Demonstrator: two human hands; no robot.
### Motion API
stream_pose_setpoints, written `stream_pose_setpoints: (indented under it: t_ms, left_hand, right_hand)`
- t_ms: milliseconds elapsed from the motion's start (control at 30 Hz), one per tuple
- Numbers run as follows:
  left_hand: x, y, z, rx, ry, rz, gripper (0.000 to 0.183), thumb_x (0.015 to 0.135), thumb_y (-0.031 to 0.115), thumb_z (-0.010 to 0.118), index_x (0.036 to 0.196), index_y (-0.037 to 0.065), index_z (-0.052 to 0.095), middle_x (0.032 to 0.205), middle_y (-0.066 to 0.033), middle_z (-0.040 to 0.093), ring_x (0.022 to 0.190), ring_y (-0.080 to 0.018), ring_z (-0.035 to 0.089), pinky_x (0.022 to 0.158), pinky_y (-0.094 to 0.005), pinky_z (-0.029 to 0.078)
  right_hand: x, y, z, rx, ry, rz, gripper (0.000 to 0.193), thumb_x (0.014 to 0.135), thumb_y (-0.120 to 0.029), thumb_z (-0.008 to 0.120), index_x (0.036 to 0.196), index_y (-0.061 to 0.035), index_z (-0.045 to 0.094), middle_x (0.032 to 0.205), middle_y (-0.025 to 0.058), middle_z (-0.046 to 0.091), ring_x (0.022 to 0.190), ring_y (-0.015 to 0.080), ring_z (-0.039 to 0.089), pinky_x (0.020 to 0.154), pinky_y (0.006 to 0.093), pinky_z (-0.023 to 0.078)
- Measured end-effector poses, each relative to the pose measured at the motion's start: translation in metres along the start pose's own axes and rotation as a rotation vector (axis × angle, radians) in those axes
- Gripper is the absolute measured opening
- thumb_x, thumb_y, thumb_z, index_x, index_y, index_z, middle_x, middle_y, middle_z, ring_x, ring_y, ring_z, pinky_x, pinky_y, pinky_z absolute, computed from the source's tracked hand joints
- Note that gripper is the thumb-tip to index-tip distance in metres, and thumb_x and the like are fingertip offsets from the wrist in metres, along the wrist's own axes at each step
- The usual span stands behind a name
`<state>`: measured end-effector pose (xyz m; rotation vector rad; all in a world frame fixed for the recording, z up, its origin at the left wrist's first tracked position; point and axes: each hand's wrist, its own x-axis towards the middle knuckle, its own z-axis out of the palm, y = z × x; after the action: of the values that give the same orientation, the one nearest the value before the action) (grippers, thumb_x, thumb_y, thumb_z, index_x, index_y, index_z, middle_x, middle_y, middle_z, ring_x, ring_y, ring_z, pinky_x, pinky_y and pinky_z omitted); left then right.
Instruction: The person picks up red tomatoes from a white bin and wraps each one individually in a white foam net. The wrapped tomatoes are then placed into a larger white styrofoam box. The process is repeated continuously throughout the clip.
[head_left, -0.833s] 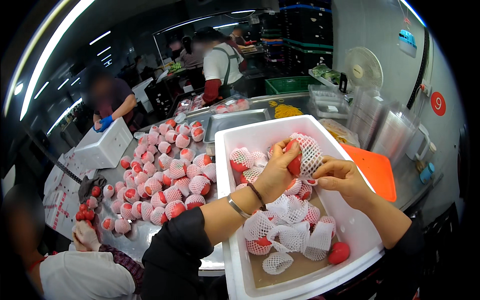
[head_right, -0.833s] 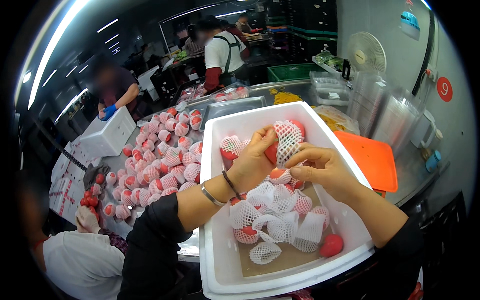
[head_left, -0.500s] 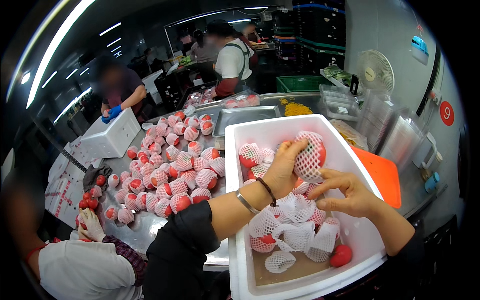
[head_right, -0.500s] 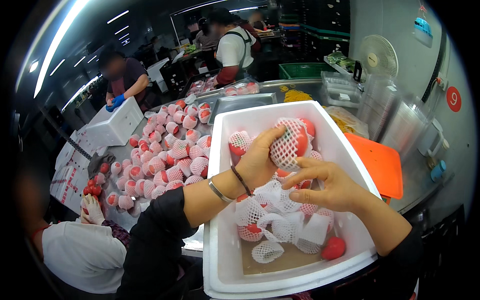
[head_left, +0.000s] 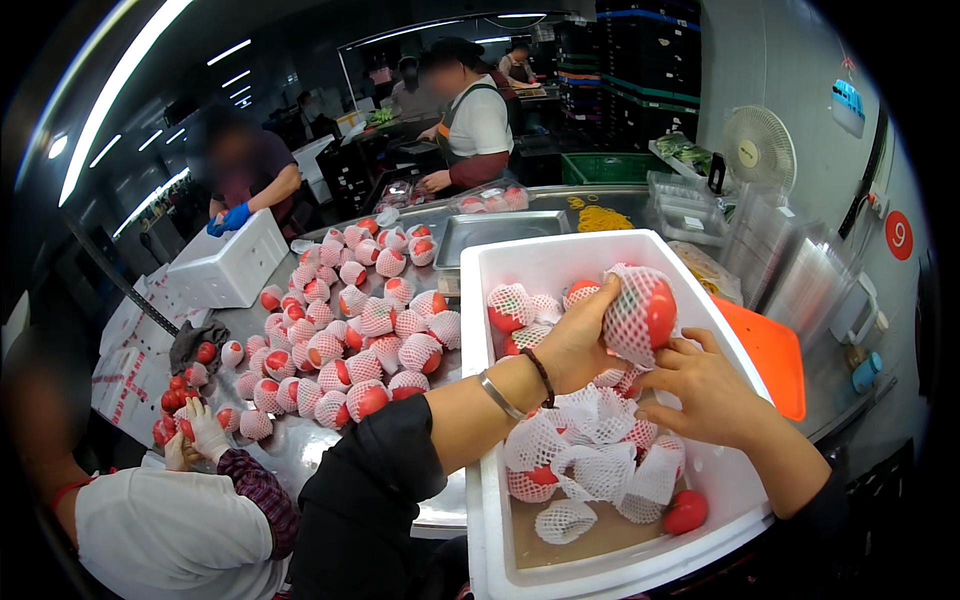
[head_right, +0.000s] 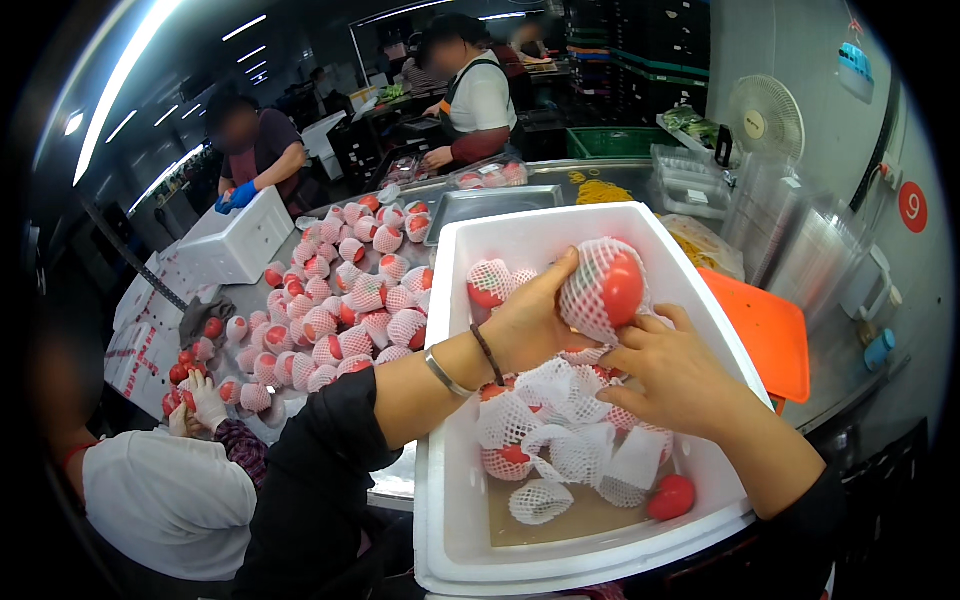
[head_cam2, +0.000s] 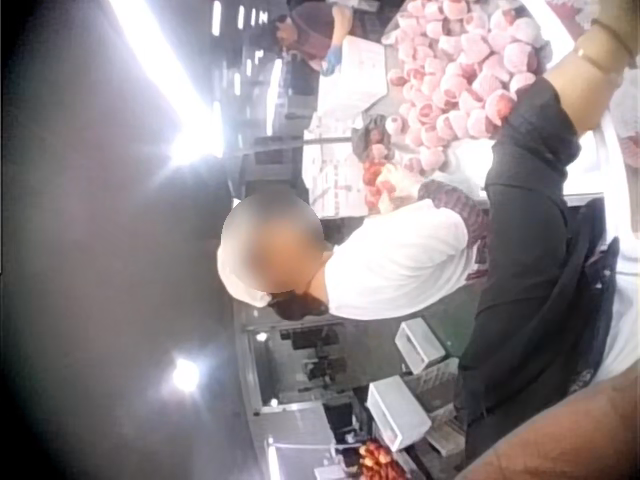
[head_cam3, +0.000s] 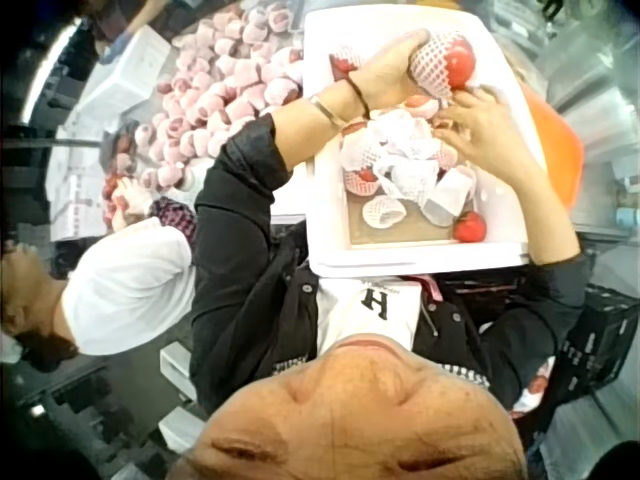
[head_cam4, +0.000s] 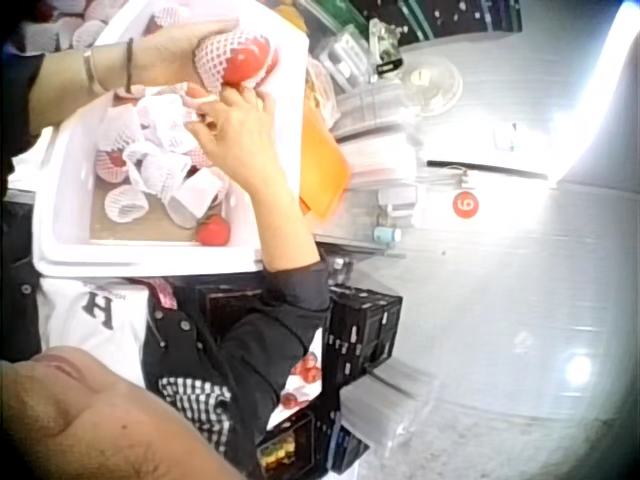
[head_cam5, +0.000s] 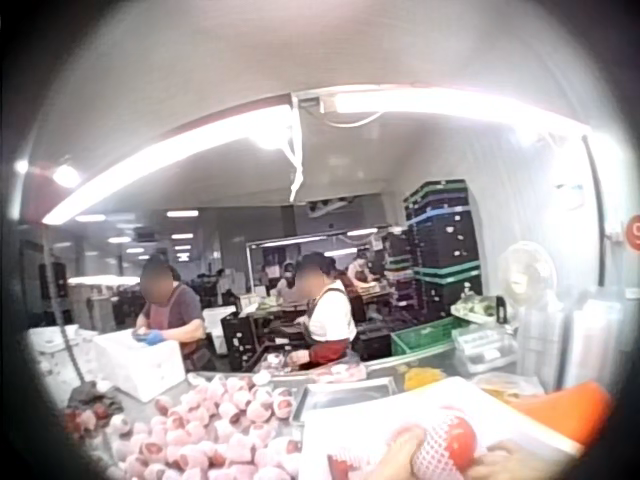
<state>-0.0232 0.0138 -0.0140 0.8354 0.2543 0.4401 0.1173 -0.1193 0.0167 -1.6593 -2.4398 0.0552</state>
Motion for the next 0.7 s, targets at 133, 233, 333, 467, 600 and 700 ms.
stream_pose_setpoints:
  t_ms: [133,233,333,467,600,700]
  left_hand:
    - [0.006,-0.007,-0.010,0.239,-0.016,-0.108,0.072,0.086,0.068,0.037,0.131,0.012,0.040,0.120,-0.0098,0.056,0.109,-0.0222,0.058,0.087,-0.0501,0.051]
    - [0.006,-0.008,-0.010,0.213,-0.039,-0.100,0.071,0.084,0.069,0.038,0.128,0.013,0.040,0.116,-0.0085,0.056,0.105,-0.0221,0.059,0.083,-0.0466,0.054]
    - [-0.002,-0.002,-0.003,0.159,-0.078,-0.057,0.069,0.082,0.069,0.043,0.123,0.014,0.042,0.112,-0.0072,0.057,0.099,-0.0211,0.062,0.079,-0.0426,0.057]
    - [-0.001,-0.005,-0.006,0.178,-0.116,0.040,0.071,0.079,0.066,0.054,0.122,0.009,0.047,0.111,-0.0090,0.060,0.098,-0.0205,0.063,0.081,-0.0418,0.057]
    - [0.004,-0.003,0.004,0.060,-0.123,0.040,0.067,0.080,0.065,0.055,0.117,0.009,0.050,0.105,-0.0084,0.061,0.095,-0.0188,0.064,0.080,-0.0391,0.057]
    - [-0.002,0.005,0.002,0.006,-0.089,0.137,0.065,0.080,0.064,0.056,0.116,0.010,0.051,0.108,-0.0082,0.060,0.098,-0.0191,0.063,0.085,-0.0392,0.054]
  right_hand:
    - [-0.006,0.009,0.019,-0.087,0.019,-0.021,0.030,0.074,-0.030,0.070,0.099,-0.0135,0.067,0.105,0.0069,0.063,0.113,0.0246,0.051,0.109,0.0511,0.020]
    - [-0.005,0.007,0.018,-0.108,0.020,-0.019,0.030,0.074,-0.032,0.070,0.098,-0.0136,0.067,0.104,0.0063,0.063,0.114,0.0248,0.050,0.109,0.0529,0.020]
    - [-0.002,0.005,0.012,-0.127,0.099,-0.034,0.026,0.074,-0.029,0.071,0.094,-0.0131,0.068,0.102,0.0057,0.064,0.114,0.0252,0.050,0.108,0.0538,0.021]
    - [0.001,0.003,0.003,0.041,0.227,-0.085,0.018,0.071,-0.021,0.074,0.085,-0.0119,0.070,0.099,0.0056,0.066,0.112,0.0269,0.052,0.108,0.0547,0.022]
    - [-0.005,0.009,-0.003,0.541,0.308,-0.017,0.017,0.070,-0.018,0.075,0.081,-0.0058,0.068,0.100,0.0120,0.067,0.110,0.0292,0.056,0.103,0.0451,0.032]
    - [-0.002,0.013,-0.006,0.728,0.496,-0.038,0.018,0.080,-0.017,0.067,0.083,0.0007,0.065,0.100,0.0153,0.066,0.107,0.0246,0.058,0.097,0.0365,0.038]
